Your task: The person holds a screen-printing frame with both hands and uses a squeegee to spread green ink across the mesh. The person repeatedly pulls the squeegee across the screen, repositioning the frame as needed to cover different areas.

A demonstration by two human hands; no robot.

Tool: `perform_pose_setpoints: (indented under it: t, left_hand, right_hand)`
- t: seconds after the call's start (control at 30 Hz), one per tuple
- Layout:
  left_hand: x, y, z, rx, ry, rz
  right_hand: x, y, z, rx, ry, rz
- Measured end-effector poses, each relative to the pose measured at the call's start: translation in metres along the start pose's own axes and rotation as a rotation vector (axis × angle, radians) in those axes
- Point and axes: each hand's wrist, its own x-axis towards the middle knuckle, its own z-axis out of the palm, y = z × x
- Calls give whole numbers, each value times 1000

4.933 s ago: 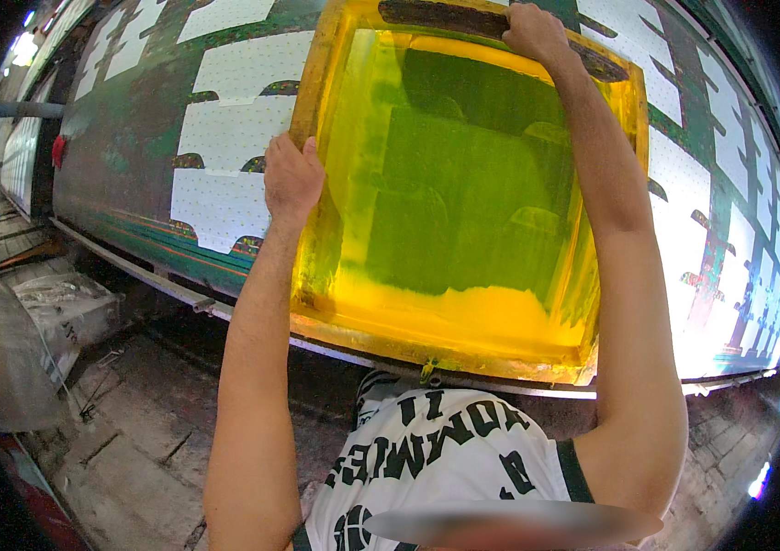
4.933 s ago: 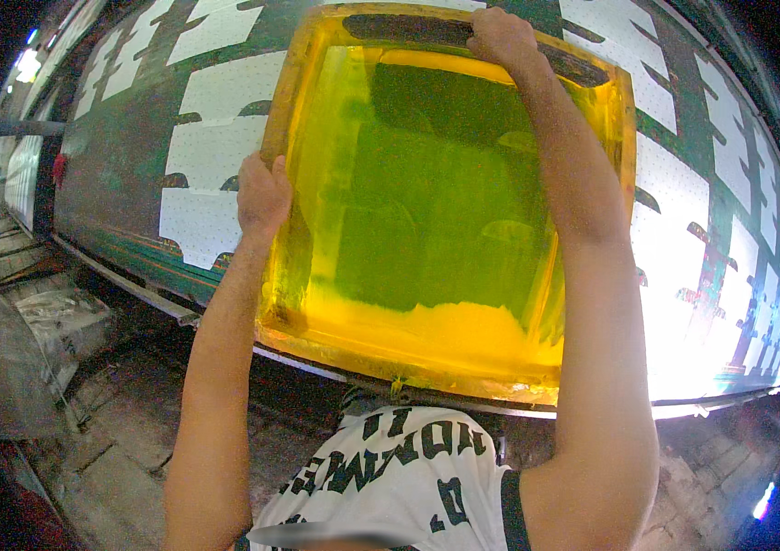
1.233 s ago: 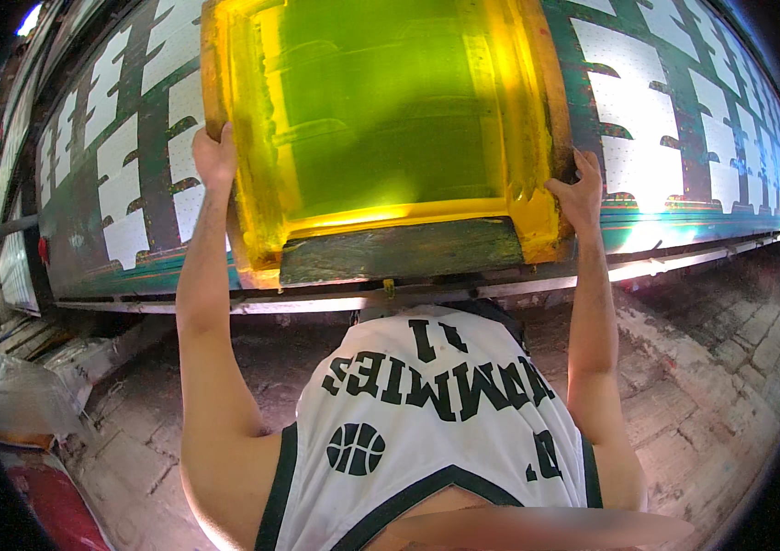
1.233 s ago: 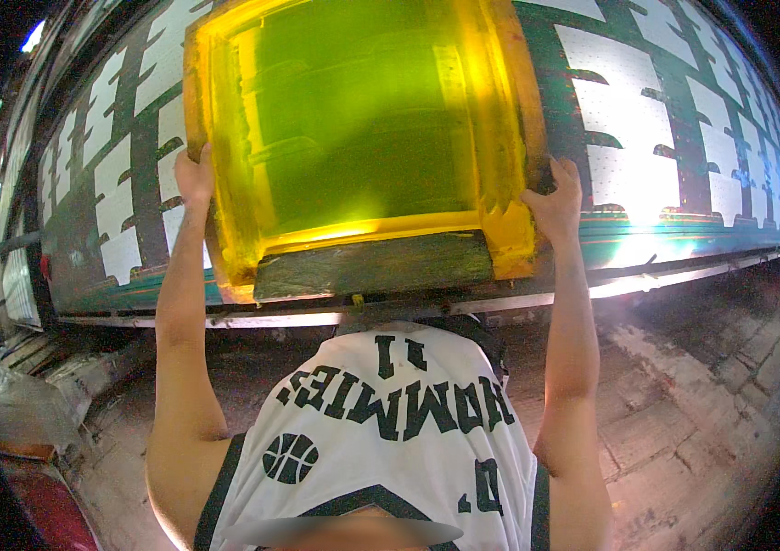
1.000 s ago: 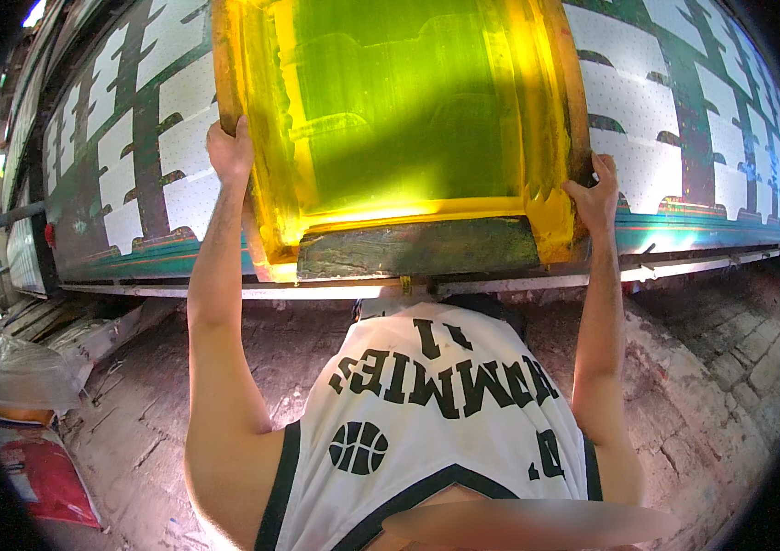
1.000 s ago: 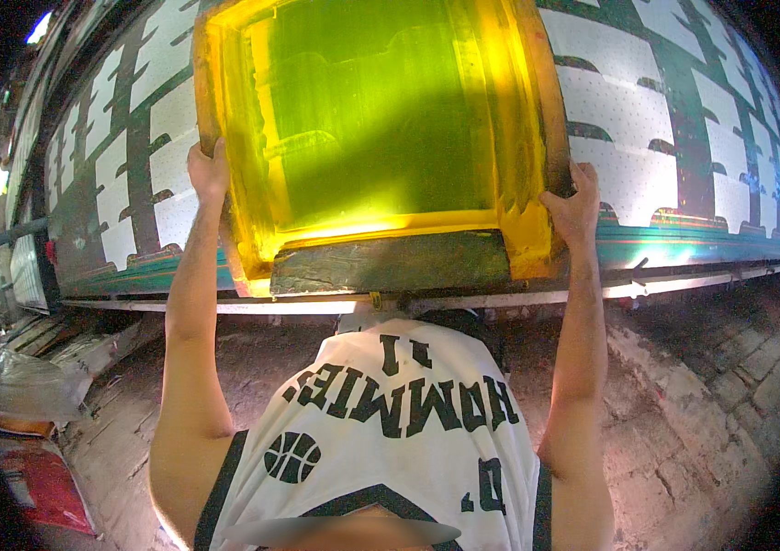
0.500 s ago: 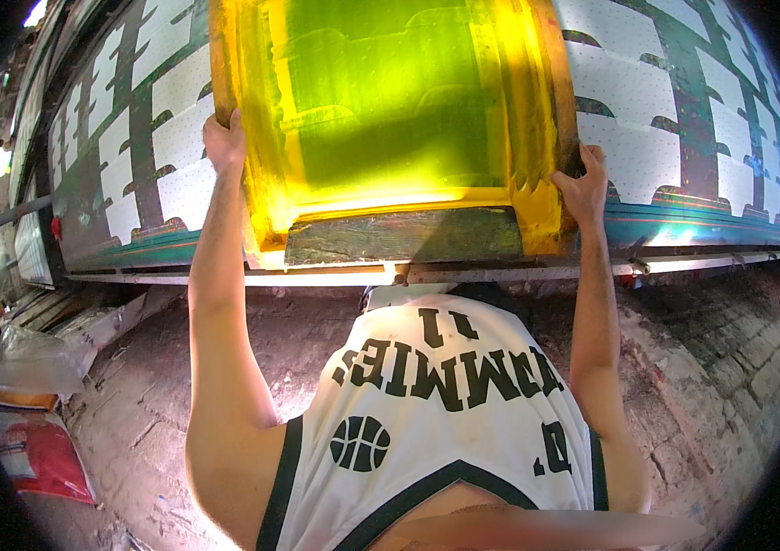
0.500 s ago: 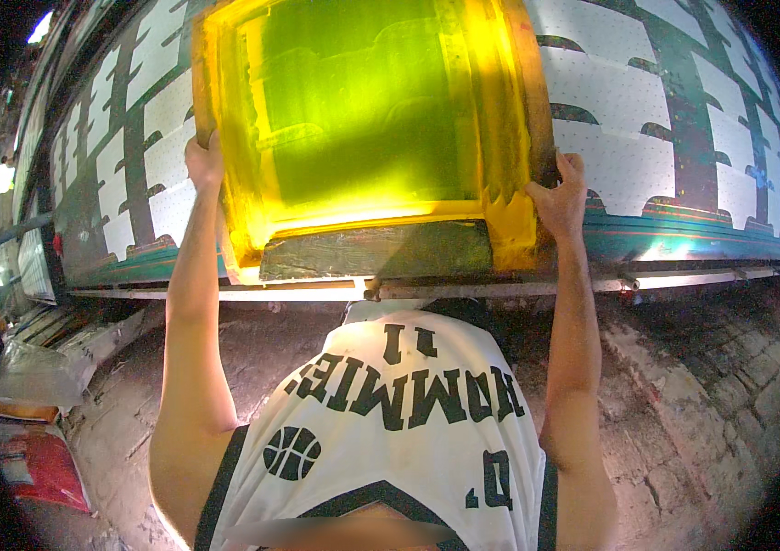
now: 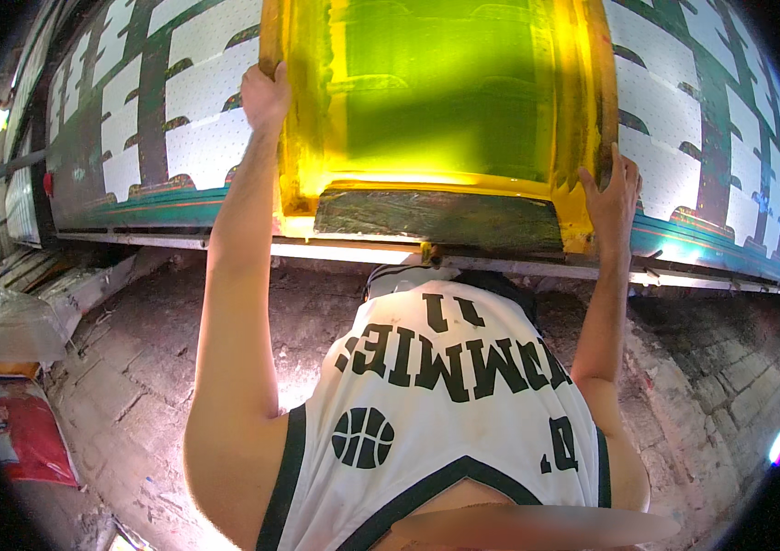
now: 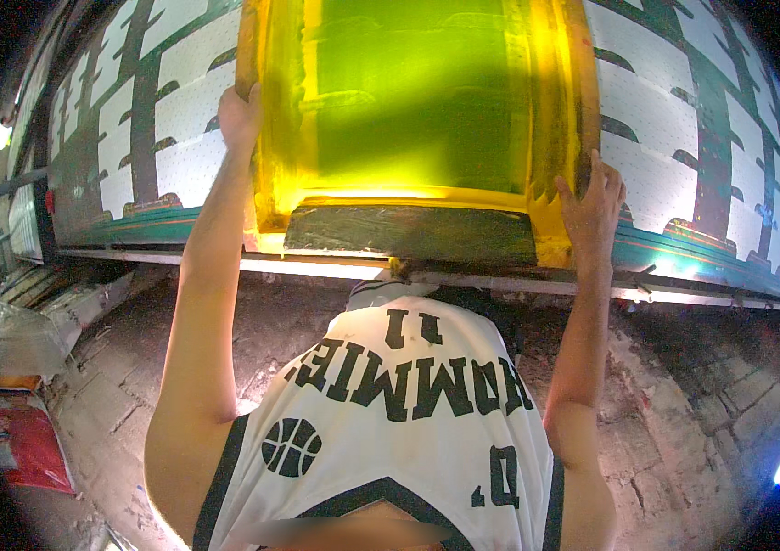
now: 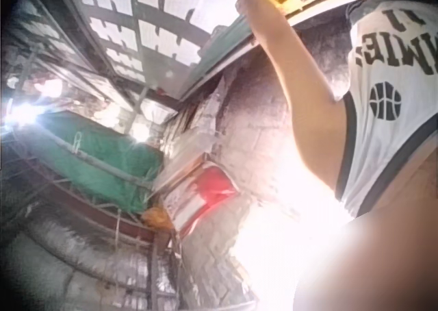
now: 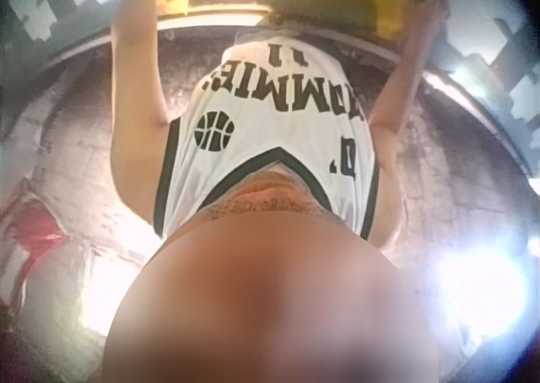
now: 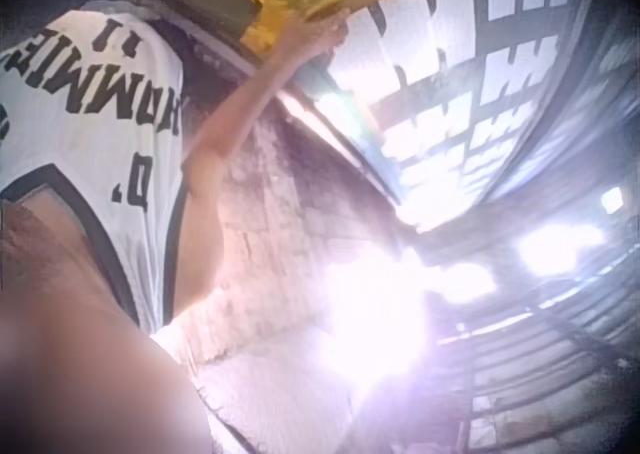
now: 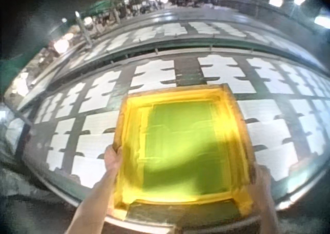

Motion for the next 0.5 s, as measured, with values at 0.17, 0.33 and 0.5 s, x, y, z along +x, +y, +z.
perform_pose_setpoints:
  t: [0.17,0.33,0.5]
  left_hand:
    - [-7,16,-15,-54,-52,-78]
    - [-9,20,-22,-84,-60,-61]
    - [-11,20,-20,-103,-27,-30]
  right_hand:
    - [-36,-102,-24,497,-385,-307]
    - [-63,-175,-28,384,-627,-665]
    - [-64,-196,-19,166,-579,-604]
